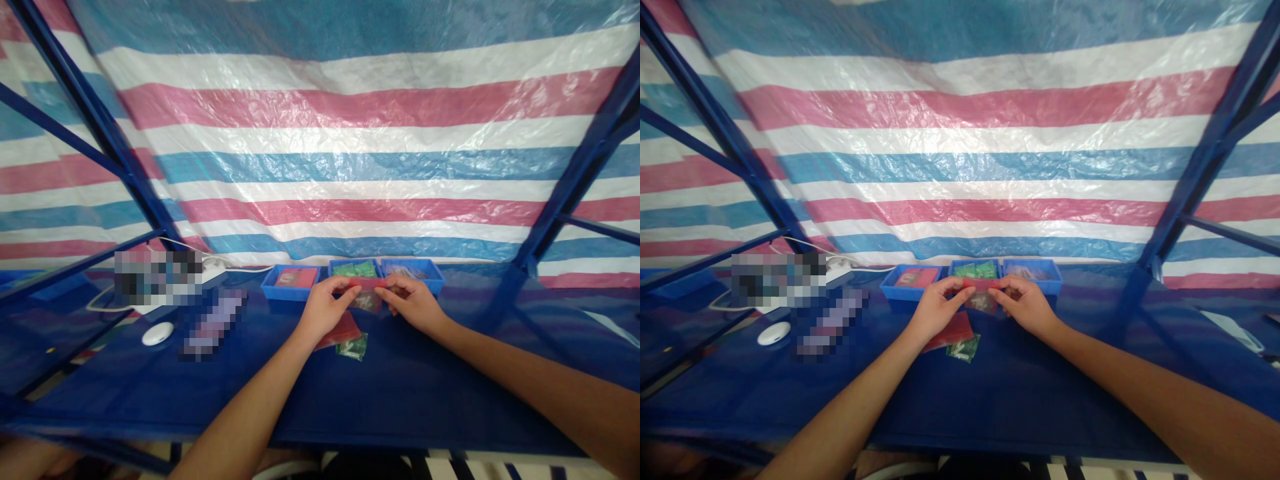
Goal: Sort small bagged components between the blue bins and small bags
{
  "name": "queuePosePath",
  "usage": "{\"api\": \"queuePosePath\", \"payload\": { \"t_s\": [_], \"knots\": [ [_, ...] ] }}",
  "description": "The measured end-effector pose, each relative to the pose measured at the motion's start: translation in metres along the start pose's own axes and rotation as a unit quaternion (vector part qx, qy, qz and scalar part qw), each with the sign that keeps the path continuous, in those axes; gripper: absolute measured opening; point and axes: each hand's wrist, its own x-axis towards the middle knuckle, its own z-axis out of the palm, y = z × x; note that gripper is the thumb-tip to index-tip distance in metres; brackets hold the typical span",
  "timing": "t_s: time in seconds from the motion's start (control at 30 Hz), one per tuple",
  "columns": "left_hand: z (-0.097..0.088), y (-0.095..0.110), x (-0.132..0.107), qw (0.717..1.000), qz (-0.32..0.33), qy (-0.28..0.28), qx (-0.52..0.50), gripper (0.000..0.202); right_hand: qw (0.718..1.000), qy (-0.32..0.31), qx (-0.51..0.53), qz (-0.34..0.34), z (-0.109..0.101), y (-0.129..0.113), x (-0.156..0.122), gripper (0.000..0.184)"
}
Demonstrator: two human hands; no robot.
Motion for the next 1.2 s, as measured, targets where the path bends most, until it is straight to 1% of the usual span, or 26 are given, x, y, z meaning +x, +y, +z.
{"api": "queuePosePath", "payload": {
  "t_s": [0.17, 0.27, 0.33, 0.4, 0.43, 0.47, 0.5, 0.53, 0.6, 0.67, 0.73, 0.83, 0.9, 1.0, 1.1, 1.2],
  "knots": [
    [0.001, 0.000, -0.001, 0.999, -0.017, -0.026, 0.019, 0.030, 0.999, -0.033, -0.024, -0.011, 0.000, -0.003, -0.001, 0.040],
    [0.003, -0.003, -0.001, 0.999, -0.020, -0.022, 0.016, 0.028, 1.000, -0.023, -0.018, -0.010, 0.000, -0.004, -0.001, 0.039],
    [0.003, -0.005, 0.000, 1.000, -0.017, 0.012, 0.017, 0.025, 1.000, -0.006, -0.010, -0.002, -0.001, -0.005, 0.000, 0.038],
    [0.004, -0.006, 0.000, 0.997, -0.013, 0.067, 0.041, 0.026, 1.000, 0.018, -0.007, 0.009, -0.002, -0.005, 0.000, 0.039],
    [0.004, -0.006, 0.000, 0.995, -0.011, 0.086, 0.058, 0.024, 0.999, 0.030, -0.007, 0.015, -0.003, -0.006, 0.001, 0.039],
    [0.004, -0.005, 0.000, 0.993, -0.008, 0.091, 0.071, 0.021, 0.999, 0.042, -0.008, 0.018, -0.003, -0.006, 0.001, 0.040],
    [0.005, -0.002, -0.001, 0.994, -0.003, 0.079, 0.078, 0.019, 0.998, 0.051, -0.010, 0.020, -0.004, -0.006, 0.001, 0.040],
    [0.006, 0.000, -0.002, 0.996, 0.005, 0.054, 0.077, 0.018, 0.998, 0.057, -0.013, 0.021, -0.004, -0.006, 0.001, 0.040],
    [0.009, 0.007, -0.005, 0.998, 0.027, -0.009, 0.057, 0.018, 0.998, 0.058, -0.017, 0.017, -0.004, -0.006, 0.000, 0.040],
    [0.012, 0.014, -0.007, 0.997, 0.044, -0.054, 0.043, 0.027, 0.999, 0.042, -0.010, 0.012, -0.003, -0.007, -0.001, 0.040],
    [0.014, 0.018, -0.009, 0.995, 0.047, -0.072, 0.044, 0.034, 1.000, 0.012, 0.011, 0.012, -0.001, -0.007, -0.002, 0.039],
    [0.014, 0.021, -0.009, 0.995, 0.043, -0.078, 0.050, 0.030, 0.998, -0.045, 0.042, 0.014, 0.002, -0.009, -0.004, 0.041],
    [0.012, 0.021, -0.008, 0.994, 0.049, -0.081, 0.056, 0.025, 0.995, -0.078, 0.063, -0.001, 0.004, -0.011, -0.005, 0.044],
    [0.008, 0.021, -0.007, 0.994, 0.049, -0.067, 0.077, 0.026, 0.990, -0.107, 0.084, -0.021, 0.005, -0.015, -0.005, 0.043],
    [0.007, 0.017, -0.006, 0.996, 0.023, -0.037, 0.073, 0.032, 0.994, -0.083, 0.071, -0.014, 0.003, -0.016, -0.003, 0.041],
    [0.008, 0.007, -0.004, 1.000, -0.004, -0.006, 0.008, 0.031, 0.998, -0.046, 0.047, 0.000, -0.001, -0.013, -0.001, 0.041]
  ]
}}
